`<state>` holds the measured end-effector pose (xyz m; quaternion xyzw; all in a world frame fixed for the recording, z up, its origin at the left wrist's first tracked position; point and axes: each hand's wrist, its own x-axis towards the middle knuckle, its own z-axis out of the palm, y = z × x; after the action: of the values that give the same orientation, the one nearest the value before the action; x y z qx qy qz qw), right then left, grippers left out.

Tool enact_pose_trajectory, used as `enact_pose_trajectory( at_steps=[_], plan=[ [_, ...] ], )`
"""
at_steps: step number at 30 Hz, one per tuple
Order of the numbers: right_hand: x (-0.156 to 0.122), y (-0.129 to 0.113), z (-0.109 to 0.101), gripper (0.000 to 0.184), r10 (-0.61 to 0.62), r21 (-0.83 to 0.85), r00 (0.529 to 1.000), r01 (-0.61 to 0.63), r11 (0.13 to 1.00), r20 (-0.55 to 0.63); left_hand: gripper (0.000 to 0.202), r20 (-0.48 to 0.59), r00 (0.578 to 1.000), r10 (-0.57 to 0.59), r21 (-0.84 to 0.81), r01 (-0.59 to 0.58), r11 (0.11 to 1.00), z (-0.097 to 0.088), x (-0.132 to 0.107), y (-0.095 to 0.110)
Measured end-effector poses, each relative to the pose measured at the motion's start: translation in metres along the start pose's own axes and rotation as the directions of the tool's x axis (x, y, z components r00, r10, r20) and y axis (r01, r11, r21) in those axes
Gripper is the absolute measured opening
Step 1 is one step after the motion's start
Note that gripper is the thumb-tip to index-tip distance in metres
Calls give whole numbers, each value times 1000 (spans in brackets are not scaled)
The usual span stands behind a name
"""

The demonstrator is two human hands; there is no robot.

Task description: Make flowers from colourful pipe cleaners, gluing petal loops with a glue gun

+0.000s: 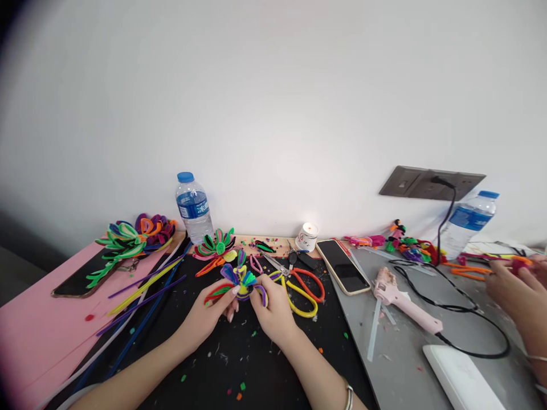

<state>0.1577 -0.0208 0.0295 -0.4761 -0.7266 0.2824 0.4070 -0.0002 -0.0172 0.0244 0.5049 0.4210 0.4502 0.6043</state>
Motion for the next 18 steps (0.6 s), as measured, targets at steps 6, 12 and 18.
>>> enact_pose_trajectory(
  at_steps=[6,12,18],
  plan=[
    [-1,2,0,14,28,29,999,-27,999,-28,26,34,997,-70,-59,72,996,-1,-2,2],
    [-1,7,0,18,127,189,984,-103,977,-123,27,57,997,-51,-48,53,997,-3,1,0],
    [-1,10,1,20,200,335,962,-131,933,-184,27,52,998,-24,-22,25,999,-5,3,0]
  ],
)
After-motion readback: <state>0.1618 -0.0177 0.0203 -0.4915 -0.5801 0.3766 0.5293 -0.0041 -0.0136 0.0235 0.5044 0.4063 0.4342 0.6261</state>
